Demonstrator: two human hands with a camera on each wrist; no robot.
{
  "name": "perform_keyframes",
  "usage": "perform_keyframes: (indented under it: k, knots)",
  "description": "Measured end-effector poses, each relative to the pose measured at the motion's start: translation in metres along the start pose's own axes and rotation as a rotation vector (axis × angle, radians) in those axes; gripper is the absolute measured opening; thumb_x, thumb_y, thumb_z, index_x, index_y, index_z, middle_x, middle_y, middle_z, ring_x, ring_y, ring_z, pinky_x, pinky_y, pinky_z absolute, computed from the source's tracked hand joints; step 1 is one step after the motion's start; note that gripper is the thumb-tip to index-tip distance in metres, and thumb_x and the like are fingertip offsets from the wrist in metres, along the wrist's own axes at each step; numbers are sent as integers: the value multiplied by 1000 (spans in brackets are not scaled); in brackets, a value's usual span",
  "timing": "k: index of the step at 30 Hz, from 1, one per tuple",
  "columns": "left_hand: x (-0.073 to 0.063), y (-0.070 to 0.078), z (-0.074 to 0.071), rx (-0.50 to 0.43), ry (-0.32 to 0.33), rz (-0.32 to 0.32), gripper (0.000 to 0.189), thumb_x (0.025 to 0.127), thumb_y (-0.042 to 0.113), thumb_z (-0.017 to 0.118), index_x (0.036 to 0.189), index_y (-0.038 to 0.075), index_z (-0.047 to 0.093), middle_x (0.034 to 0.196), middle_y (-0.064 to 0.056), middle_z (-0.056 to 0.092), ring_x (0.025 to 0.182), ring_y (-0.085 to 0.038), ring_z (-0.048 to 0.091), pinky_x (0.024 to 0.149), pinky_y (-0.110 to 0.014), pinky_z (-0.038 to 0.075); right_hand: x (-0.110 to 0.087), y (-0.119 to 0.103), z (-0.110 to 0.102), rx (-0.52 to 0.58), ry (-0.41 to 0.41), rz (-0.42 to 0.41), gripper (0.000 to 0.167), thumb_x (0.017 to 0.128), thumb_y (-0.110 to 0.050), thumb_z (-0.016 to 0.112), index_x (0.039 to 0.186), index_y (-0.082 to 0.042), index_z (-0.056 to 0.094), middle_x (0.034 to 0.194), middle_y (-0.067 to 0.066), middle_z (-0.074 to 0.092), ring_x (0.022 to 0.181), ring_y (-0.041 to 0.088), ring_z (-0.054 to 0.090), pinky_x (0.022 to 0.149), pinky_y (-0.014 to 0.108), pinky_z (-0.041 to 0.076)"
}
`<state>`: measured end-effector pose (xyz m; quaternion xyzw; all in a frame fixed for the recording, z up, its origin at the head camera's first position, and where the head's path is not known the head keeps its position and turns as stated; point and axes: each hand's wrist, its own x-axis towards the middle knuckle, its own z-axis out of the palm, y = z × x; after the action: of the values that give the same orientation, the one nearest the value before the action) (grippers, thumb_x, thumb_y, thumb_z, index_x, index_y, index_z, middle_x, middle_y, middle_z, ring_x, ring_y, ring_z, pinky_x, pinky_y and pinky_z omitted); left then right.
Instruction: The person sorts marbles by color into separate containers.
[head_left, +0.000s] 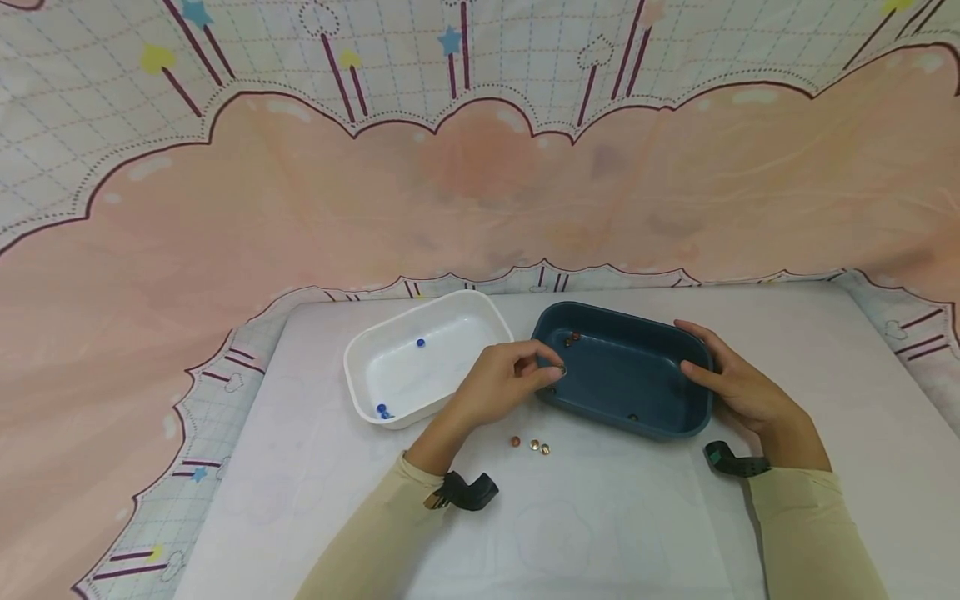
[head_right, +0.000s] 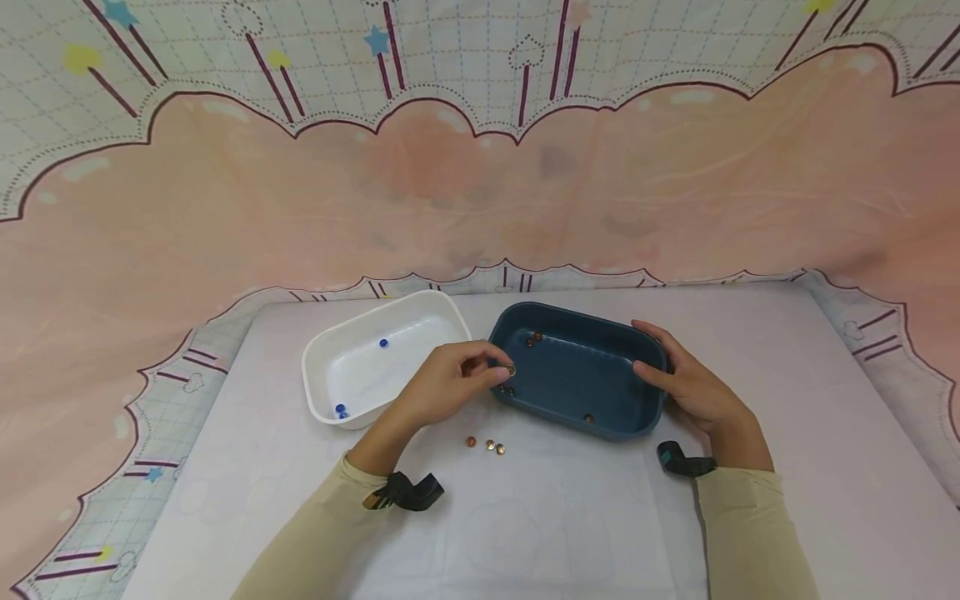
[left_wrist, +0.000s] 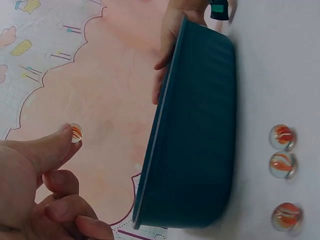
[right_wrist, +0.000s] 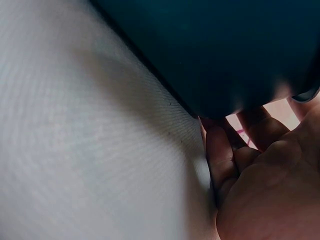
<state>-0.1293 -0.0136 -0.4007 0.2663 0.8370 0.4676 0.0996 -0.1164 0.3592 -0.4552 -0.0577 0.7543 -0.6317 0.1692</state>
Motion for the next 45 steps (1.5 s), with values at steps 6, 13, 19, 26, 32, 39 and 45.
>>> perform_keyframes:
  k: [6, 13, 19, 26, 32, 39, 45]
  knots:
    - [6, 3, -3, 18, 3, 1, 15, 98, 31, 70, 111, 23, 74, 64, 4, 44, 57, -10, 40, 55, -24, 33, 0, -1, 1, 3, 4, 14, 73, 105, -12, 56, 164, -28, 15, 171, 17, -14, 154, 50, -13, 113, 80, -2]
    - [9, 4, -3, 7, 6, -1, 15, 99, 31, 69, 111, 24, 74, 63, 4, 43, 55, -10, 39, 54, -25, 32, 0, -1, 1, 2, 3, 14, 73, 105, -13, 55, 164, -29, 15, 170, 18, -14, 153, 51, -13, 113, 80, -2]
    - [11, 4, -4, 7, 5, -3, 16, 99, 31, 69, 112, 23, 74, 63, 4, 44, 56, -10, 39, 54, -25, 32, 0, 0, 0, -1, 6, 8, 73, 105, -12, 56, 164, -28, 16, 170, 17, -14, 154, 50, -14, 113, 81, -4]
    - [12, 5, -4, 4, 6, 2, 17, 99, 31, 69, 112, 22, 73, 64, 4, 44, 57, -10, 39, 55, -25, 32, 0, 1, 0, 1, 9, 2, 73, 105, -12, 56, 164, -27, 17, 171, 16, -15, 154, 48, -16, 113, 80, -5]
    - [13, 6, -5, 5, 7, 7, 21, 99, 32, 68, 115, 19, 73, 65, 4, 44, 57, -10, 39, 56, -25, 32, 1, 2, -1, 11, 0, 4, 73, 105, -11, 55, 164, -28, 16, 171, 17, -14, 154, 49, -14, 113, 80, -4]
    - [13, 7, -5, 4, 6, 4, 26, 99, 32, 68, 118, 15, 73, 65, 4, 43, 57, -11, 39, 56, -25, 33, 1, 2, -1, 11, -2, 9, 73, 105, -11, 55, 164, -29, 16, 171, 16, -13, 154, 49, -13, 113, 80, -3]
    - [11, 7, -6, 10, 10, -2, 21, 99, 32, 68, 115, 19, 73, 64, 4, 43, 57, -10, 39, 55, -25, 32, 1, 1, -1, 18, 3, 21, 74, 105, -12, 56, 164, -29, 16, 171, 16, -13, 154, 49, -13, 114, 79, -2]
